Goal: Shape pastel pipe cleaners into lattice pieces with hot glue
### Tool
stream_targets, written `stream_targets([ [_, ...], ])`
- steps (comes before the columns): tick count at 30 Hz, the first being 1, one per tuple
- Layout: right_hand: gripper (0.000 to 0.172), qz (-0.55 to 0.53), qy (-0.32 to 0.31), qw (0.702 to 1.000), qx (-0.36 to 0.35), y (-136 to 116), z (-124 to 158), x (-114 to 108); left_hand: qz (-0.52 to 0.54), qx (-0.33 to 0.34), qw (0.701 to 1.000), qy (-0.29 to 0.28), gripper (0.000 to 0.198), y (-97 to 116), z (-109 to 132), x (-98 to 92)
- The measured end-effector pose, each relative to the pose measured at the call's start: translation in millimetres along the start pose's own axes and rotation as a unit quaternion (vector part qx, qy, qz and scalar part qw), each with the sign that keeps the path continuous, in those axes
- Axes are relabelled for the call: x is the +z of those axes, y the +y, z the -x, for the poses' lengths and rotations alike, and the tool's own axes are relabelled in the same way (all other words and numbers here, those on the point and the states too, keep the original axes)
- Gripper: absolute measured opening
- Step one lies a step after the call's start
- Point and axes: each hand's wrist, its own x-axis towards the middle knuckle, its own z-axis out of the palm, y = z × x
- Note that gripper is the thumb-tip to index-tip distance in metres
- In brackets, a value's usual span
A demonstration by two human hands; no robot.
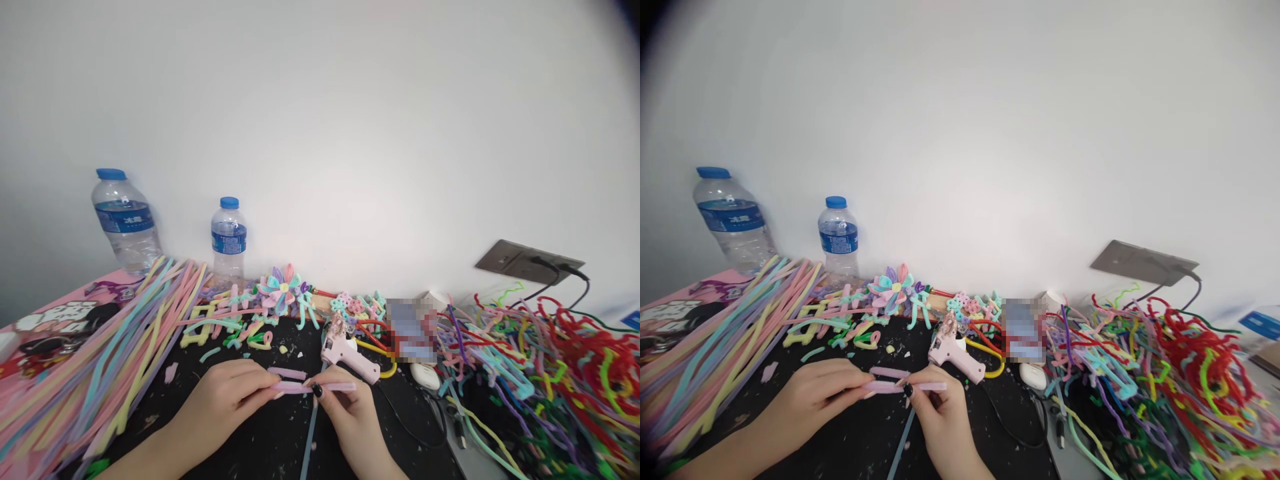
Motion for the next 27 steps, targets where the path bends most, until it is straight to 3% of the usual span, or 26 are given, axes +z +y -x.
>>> stream_targets([
  [13,0.013,-0.016,0.016,1.0,0.007,0.1,-1.1,-0.2,-0.023,0.032,0.999,-0.006,0.008,-2.0,-0.9,-3.3],
  [27,0.015,-0.006,0.016,1.0,0.014,1.0,-0.6,-0.4,-0.023,0.01,1.0,-0.009,0.012,1.4,-0.7,-3.2],
])
